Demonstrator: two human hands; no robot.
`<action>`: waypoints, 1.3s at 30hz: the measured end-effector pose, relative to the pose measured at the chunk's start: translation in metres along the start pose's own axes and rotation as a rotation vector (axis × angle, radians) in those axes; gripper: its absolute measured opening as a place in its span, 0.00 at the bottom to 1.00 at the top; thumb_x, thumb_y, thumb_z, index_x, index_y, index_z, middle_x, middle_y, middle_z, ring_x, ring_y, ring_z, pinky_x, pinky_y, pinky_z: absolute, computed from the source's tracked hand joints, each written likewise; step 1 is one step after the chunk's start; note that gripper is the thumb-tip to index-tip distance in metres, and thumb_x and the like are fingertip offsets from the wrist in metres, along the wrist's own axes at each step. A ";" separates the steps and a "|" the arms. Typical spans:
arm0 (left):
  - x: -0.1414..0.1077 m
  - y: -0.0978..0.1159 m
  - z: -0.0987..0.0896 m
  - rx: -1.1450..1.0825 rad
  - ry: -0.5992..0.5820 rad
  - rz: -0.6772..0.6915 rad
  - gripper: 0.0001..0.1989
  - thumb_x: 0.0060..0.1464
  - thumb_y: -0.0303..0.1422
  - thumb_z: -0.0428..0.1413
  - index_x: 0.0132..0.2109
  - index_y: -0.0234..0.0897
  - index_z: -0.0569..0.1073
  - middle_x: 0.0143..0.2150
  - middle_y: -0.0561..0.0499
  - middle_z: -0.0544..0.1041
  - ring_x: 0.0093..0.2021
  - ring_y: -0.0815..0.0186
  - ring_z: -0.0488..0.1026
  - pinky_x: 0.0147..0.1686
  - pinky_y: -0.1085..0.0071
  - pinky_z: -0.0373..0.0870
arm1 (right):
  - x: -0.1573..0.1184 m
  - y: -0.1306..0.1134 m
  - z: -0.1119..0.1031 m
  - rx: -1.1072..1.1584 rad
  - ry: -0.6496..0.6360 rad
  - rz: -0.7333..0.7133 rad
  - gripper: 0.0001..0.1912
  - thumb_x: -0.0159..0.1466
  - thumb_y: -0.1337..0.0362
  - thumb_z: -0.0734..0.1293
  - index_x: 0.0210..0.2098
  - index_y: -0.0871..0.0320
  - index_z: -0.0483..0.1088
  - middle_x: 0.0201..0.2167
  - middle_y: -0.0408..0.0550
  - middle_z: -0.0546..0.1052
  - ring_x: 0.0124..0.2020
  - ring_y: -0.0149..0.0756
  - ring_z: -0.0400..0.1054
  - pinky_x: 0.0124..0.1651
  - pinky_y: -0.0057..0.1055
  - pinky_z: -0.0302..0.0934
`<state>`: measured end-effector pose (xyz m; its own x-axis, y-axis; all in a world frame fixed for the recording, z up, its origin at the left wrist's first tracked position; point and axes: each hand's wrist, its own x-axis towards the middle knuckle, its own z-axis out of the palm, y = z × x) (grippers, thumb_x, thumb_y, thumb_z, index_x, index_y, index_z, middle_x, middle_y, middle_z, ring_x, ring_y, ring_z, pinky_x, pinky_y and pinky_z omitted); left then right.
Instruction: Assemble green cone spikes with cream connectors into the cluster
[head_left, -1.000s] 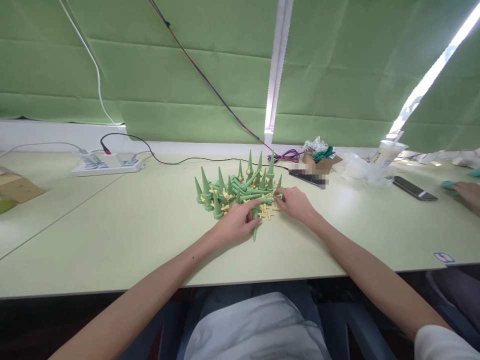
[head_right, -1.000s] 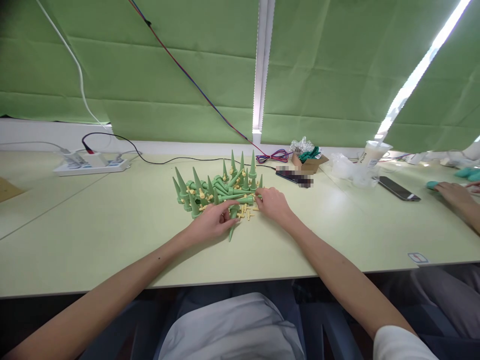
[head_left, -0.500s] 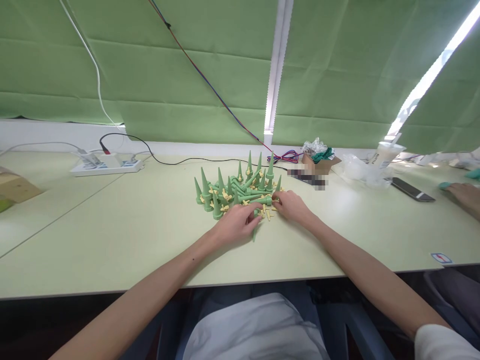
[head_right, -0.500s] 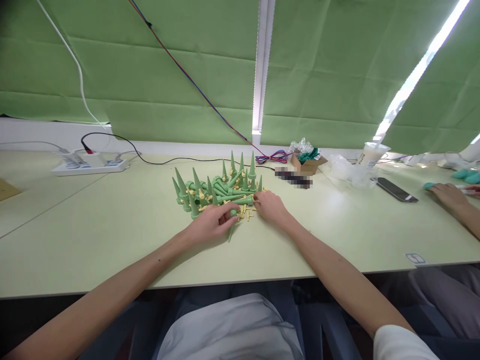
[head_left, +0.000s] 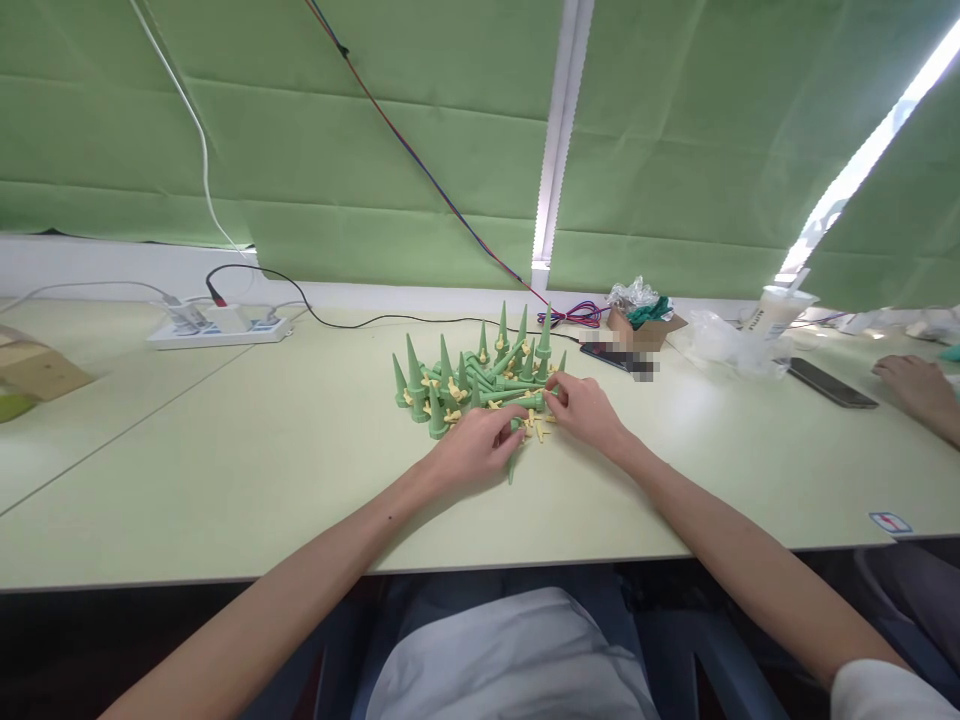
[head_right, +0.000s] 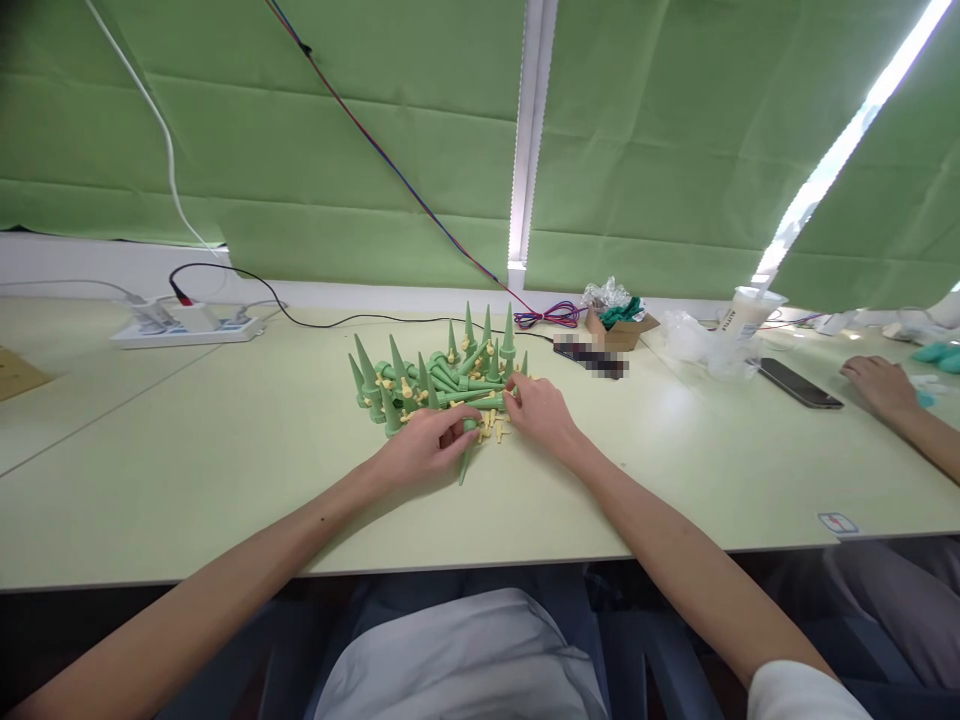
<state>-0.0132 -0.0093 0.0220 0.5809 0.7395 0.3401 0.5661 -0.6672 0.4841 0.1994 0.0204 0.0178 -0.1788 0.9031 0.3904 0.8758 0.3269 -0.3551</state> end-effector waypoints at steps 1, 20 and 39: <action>0.000 0.000 0.000 -0.002 0.010 0.003 0.12 0.63 0.33 0.49 0.47 0.39 0.75 0.24 0.55 0.73 0.23 0.69 0.67 0.27 0.73 0.60 | -0.001 -0.001 0.001 0.068 0.039 -0.036 0.06 0.66 0.65 0.62 0.36 0.58 0.69 0.21 0.42 0.71 0.23 0.33 0.63 0.31 0.29 0.53; 0.003 -0.002 0.000 0.015 0.015 0.002 0.15 0.64 0.35 0.48 0.30 0.35 0.69 0.24 0.53 0.71 0.24 0.70 0.64 0.26 0.72 0.57 | -0.016 -0.024 0.009 0.576 -0.016 -0.289 0.05 0.67 0.62 0.62 0.36 0.56 0.65 0.28 0.44 0.75 0.26 0.31 0.69 0.29 0.27 0.62; 0.004 -0.005 0.003 0.035 0.055 0.021 0.16 0.63 0.30 0.46 0.25 0.37 0.64 0.20 0.55 0.62 0.21 0.70 0.57 0.24 0.70 0.53 | -0.018 -0.027 0.004 0.508 -0.085 -0.277 0.06 0.70 0.62 0.58 0.38 0.56 0.63 0.26 0.41 0.72 0.25 0.31 0.65 0.30 0.27 0.58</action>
<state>-0.0122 -0.0036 0.0184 0.5607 0.7283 0.3940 0.5745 -0.6848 0.4484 0.1768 -0.0038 0.0166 -0.4242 0.7774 0.4645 0.4701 0.6274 -0.6207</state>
